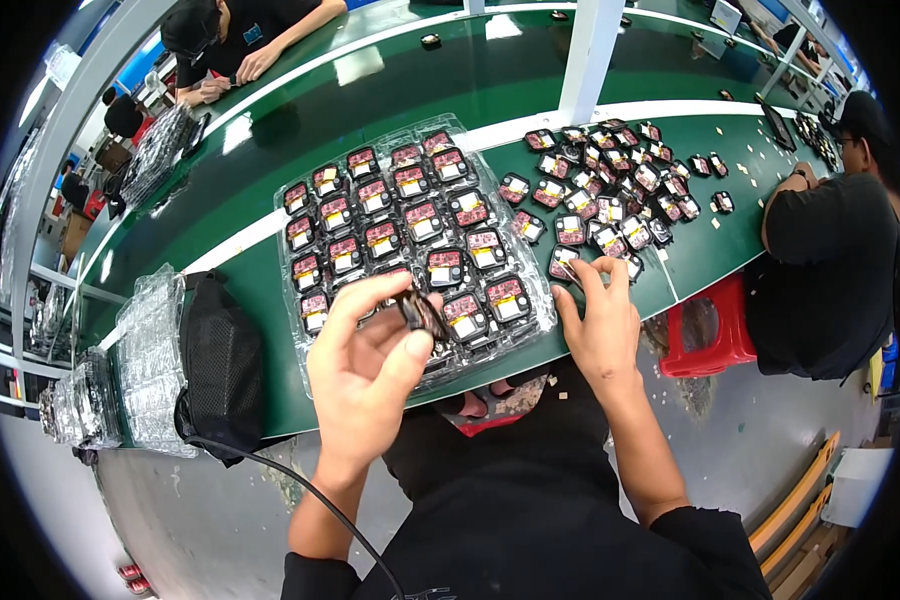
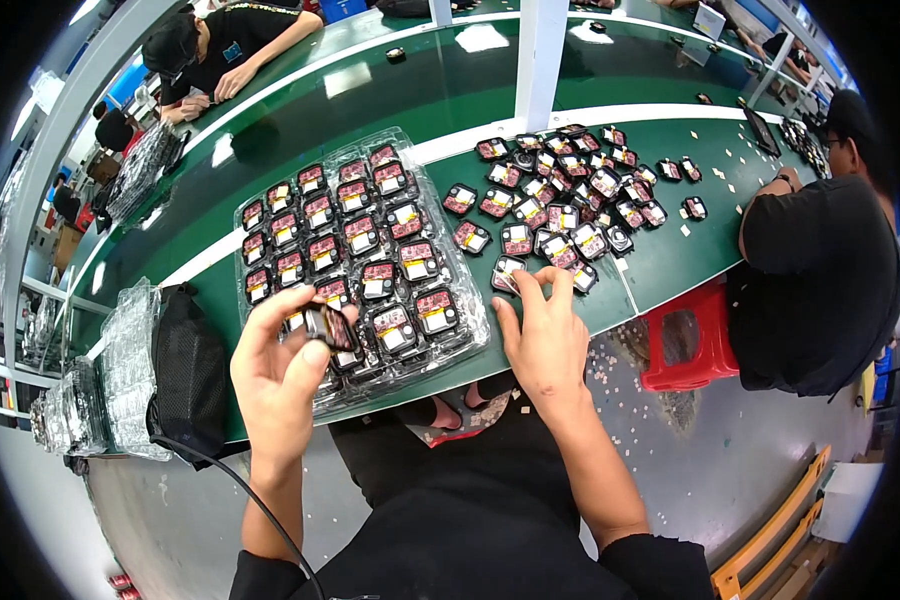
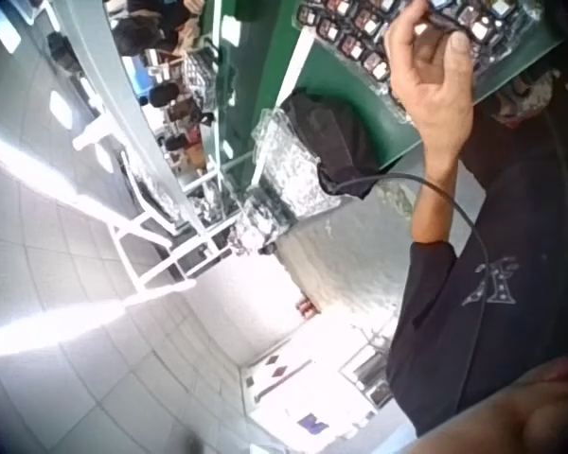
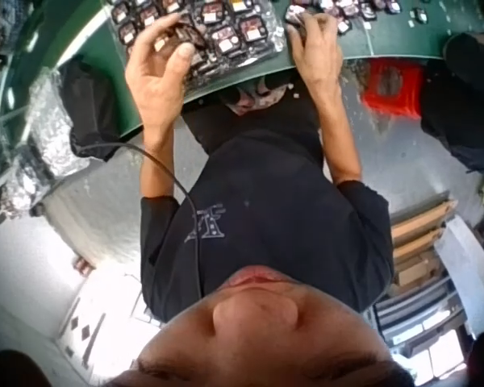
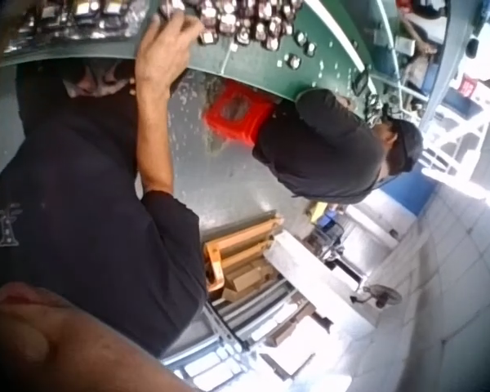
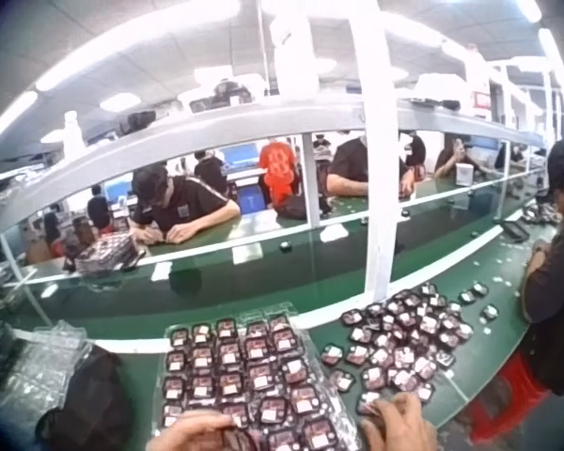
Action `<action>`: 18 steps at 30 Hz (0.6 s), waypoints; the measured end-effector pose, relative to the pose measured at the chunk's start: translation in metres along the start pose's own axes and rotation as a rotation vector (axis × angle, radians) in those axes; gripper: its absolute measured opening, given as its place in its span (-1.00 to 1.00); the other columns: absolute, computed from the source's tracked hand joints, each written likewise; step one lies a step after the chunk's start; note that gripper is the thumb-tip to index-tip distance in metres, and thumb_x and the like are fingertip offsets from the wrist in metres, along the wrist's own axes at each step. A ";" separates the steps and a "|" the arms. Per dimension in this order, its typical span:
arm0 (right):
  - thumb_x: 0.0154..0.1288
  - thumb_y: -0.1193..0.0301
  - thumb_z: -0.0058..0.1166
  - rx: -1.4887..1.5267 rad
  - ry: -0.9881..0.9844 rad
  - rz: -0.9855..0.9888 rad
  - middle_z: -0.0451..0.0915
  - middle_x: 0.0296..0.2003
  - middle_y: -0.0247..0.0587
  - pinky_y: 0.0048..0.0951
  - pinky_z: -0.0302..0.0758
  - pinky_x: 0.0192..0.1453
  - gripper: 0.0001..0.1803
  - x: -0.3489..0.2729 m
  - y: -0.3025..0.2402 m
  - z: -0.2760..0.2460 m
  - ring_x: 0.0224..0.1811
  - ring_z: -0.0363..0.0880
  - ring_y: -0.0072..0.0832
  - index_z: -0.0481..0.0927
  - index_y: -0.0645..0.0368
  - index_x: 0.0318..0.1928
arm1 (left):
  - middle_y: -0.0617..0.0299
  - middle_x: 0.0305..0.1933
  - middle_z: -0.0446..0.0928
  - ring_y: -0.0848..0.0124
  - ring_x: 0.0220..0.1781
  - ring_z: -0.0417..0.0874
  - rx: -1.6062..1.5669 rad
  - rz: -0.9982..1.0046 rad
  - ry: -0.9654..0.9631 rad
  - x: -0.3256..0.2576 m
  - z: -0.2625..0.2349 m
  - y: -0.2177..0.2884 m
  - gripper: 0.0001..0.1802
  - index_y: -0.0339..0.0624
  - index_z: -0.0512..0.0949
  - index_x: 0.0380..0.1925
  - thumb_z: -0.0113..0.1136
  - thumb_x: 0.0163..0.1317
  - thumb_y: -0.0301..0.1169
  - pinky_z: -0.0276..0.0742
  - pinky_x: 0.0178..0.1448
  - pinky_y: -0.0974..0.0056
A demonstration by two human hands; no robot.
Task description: Assembling and inspecting small cooling fans on a production line.
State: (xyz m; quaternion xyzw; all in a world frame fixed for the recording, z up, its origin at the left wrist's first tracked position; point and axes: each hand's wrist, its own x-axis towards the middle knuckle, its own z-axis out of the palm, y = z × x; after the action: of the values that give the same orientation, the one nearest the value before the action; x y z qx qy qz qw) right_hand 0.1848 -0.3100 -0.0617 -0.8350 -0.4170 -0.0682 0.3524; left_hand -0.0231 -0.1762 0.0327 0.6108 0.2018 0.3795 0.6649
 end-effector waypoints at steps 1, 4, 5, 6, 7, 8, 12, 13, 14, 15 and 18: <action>0.34 0.30 0.31 -0.085 -0.043 0.025 0.48 0.02 -0.09 -0.04 0.59 -0.30 -0.66 0.001 -0.004 0.000 -0.34 0.67 -0.03 0.61 0.14 0.05 | 0.13 0.10 0.47 0.20 0.18 0.68 0.078 0.023 -0.025 0.015 -0.006 -0.001 -0.52 -0.35 0.45 0.19 0.35 0.29 -0.60 0.64 0.25 0.17; 0.30 0.24 0.36 -0.118 -0.018 0.029 0.48 0.04 -0.16 -0.03 0.59 -0.33 -0.64 -0.003 -0.004 0.005 -0.38 0.68 -0.04 0.62 0.10 0.02 | 0.16 0.00 0.53 0.31 0.12 0.69 0.338 0.060 0.023 0.071 -0.012 -0.005 -0.67 -0.31 0.52 -0.05 0.42 0.24 -0.57 0.64 0.23 0.20; 0.29 0.23 0.37 -0.134 -0.011 0.045 0.48 0.04 -0.17 -0.03 0.60 -0.34 -0.64 -0.003 -0.003 0.008 -0.38 0.68 -0.05 0.62 0.10 0.00 | 0.12 -0.03 0.55 0.33 0.06 0.71 0.475 0.101 0.031 0.091 -0.014 -0.008 -0.70 -0.33 0.54 -0.11 0.44 0.22 -0.54 0.63 0.24 0.22; 0.27 0.23 0.38 -0.120 0.010 0.041 0.49 0.06 -0.18 -0.04 0.60 -0.34 -0.66 -0.003 -0.002 0.009 -0.37 0.69 -0.05 0.62 0.10 -0.04 | 0.22 -0.13 0.62 0.55 -0.05 0.64 0.705 0.106 0.004 0.110 -0.022 -0.012 -0.74 -0.23 0.50 -0.12 0.40 0.30 -0.51 0.60 -0.07 0.44; 0.27 0.23 0.38 -0.115 0.017 0.031 0.49 0.06 -0.18 -0.04 0.60 -0.34 -0.66 -0.004 -0.003 0.009 -0.37 0.69 -0.05 0.62 0.10 -0.04 | 0.17 -0.19 0.65 0.50 -0.09 0.65 0.770 0.171 0.000 0.128 -0.028 -0.021 -0.76 -0.25 0.55 -0.15 0.42 0.27 -0.46 0.60 -0.06 0.37; 0.27 0.23 0.38 -0.112 0.012 0.025 0.49 0.07 -0.18 -0.04 0.60 -0.34 -0.66 -0.003 -0.004 0.008 -0.37 0.69 -0.05 0.61 0.10 -0.05 | 0.12 -0.20 0.66 0.41 -0.09 0.68 0.892 0.292 0.001 0.145 -0.034 -0.027 -0.76 -0.27 0.58 -0.17 0.43 0.23 -0.46 0.60 -0.03 0.30; 0.23 0.23 0.41 -0.110 0.030 0.001 0.50 0.08 -0.18 -0.09 0.61 -0.36 -0.66 -0.004 -0.003 0.010 -0.38 0.70 -0.08 0.61 0.09 -0.10 | 0.01 -0.17 0.69 0.11 -0.05 0.72 1.113 0.357 -0.041 0.183 -0.044 -0.050 -0.76 -0.31 0.67 -0.20 0.42 0.16 -0.43 0.59 0.11 0.12; 0.23 0.23 0.41 -0.104 0.035 0.003 0.51 0.07 -0.19 -0.10 0.62 -0.36 -0.67 -0.004 -0.001 0.010 -0.38 0.71 -0.09 0.62 0.09 -0.10 | -0.03 -0.10 0.70 0.06 0.00 0.72 1.128 0.334 -0.087 0.186 -0.040 -0.051 -0.76 -0.29 0.70 -0.18 0.37 0.19 -0.40 0.58 0.14 0.11; 0.23 0.25 0.41 -0.095 0.045 -0.001 0.52 0.06 -0.21 -0.11 0.62 -0.37 -0.68 -0.005 0.001 0.011 -0.38 0.71 -0.11 0.62 0.09 -0.12 | -0.05 -0.02 0.70 0.03 0.08 0.71 1.123 0.244 -0.104 0.187 -0.037 -0.052 -0.76 -0.27 0.71 -0.15 0.34 0.22 -0.40 0.58 0.19 0.13; 0.23 0.25 0.41 -0.098 0.051 0.008 0.52 0.06 -0.21 -0.11 0.62 -0.37 -0.68 -0.004 0.003 0.010 -0.38 0.71 -0.11 0.62 0.09 -0.12 | -0.07 0.06 0.70 0.00 0.16 0.69 1.117 0.154 -0.119 0.188 -0.035 -0.053 -0.76 -0.26 0.72 -0.13 0.31 0.24 -0.40 0.57 0.23 0.14; 0.22 0.26 0.41 -0.086 0.051 -0.007 0.53 0.04 -0.21 -0.12 0.61 -0.37 -0.69 -0.002 -0.002 0.010 -0.39 0.71 -0.12 0.61 0.09 -0.12 | -0.10 0.21 0.64 -0.02 0.38 0.56 1.240 0.219 -0.143 0.186 -0.048 -0.061 -0.73 -0.24 0.72 -0.05 0.25 0.31 -0.37 0.45 0.43 0.06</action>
State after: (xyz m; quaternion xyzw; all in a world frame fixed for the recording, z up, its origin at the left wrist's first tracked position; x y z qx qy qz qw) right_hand 0.1804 -0.3043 -0.0693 -0.8461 -0.4072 -0.1087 0.3265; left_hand 0.0747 -0.0030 0.0021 0.9235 0.2754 0.2161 0.1567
